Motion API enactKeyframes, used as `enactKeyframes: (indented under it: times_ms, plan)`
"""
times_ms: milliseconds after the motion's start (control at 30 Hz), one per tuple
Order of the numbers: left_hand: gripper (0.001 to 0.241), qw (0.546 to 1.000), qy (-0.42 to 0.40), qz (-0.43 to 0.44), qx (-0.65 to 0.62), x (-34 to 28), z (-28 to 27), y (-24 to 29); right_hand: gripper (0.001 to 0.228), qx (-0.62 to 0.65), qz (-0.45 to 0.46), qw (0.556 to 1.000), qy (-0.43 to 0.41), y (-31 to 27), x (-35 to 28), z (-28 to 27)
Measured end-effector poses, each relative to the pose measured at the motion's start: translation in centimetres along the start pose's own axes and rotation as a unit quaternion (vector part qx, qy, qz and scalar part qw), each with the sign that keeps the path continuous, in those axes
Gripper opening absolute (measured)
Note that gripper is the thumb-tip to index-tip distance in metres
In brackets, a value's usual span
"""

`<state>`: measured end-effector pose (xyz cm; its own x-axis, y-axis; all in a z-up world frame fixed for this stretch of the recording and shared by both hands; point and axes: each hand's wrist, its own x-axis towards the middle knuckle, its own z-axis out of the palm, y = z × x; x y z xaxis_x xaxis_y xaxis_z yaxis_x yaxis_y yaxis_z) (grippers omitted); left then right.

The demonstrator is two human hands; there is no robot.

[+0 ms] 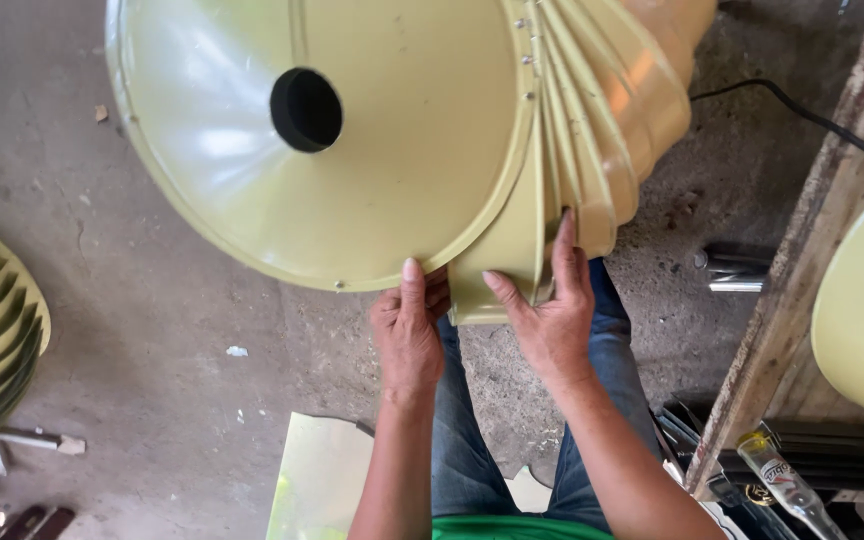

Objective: The person attaches curved metal blades around a circular fan hub, aligning each blade against the hub edge and securing it with a rivet tool, occasionally using a power drill, then presses the assembled blades to seat them.

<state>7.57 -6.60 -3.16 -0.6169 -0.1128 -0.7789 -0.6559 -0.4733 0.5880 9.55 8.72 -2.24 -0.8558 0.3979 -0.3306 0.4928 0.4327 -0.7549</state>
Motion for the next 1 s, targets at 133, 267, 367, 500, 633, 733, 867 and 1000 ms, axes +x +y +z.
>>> enactKeyframes:
  times_ms: [133, 267, 367, 500, 633, 733, 867, 1000]
  plan:
    - [0.047, 1.0, 0.013, 0.002, 0.015, 0.3, 0.1, -0.2, 0.1, -0.032, -0.082, 0.996, -0.001, 0.2, 0.3, -0.4]
    - [0.049, 1.0, 0.001, 0.001, 0.008, 0.4, 0.1, -0.4, 0.099, 0.056, -0.027, 0.998, -0.033, 0.3, 0.2, -0.7]
    - [0.049, 1.0, -0.007, 0.001, 0.009, 0.5, 0.0, -0.4, 0.091, 0.05, -0.043, 0.997, -0.037, 1.6, 0.5, -1.8]
    - [0.048, 1.0, -0.007, 0.006, 0.01, 0.8, -0.3, -1.1, 0.062, -0.118, -0.073, 0.986, 0.093, 4.1, 2.6, -5.2]
    - [0.046, 1.0, -0.006, -0.012, 0.011, 0.8, 0.0, -1.0, 0.044, -0.116, -0.093, 0.987, 0.068, 4.9, 6.3, -7.6]
    - [0.045, 1.0, -0.017, -0.003, -0.02, 0.8, 0.0, -0.9, 0.049, -0.115, -0.023, 0.993, 0.018, 4.4, 8.9, -7.8]
    - [0.046, 1.0, -0.012, 0.008, -0.024, 0.6, 0.1, -0.7, 0.048, -0.004, 0.015, 1.0, -0.012, 3.4, 10.5, -6.9]
    - [0.049, 1.0, -0.012, 0.0, -0.004, 0.3, 0.5, 0.1, 0.028, 0.3, 0.05, 0.952, -0.036, 2.4, 11.3, -6.3]
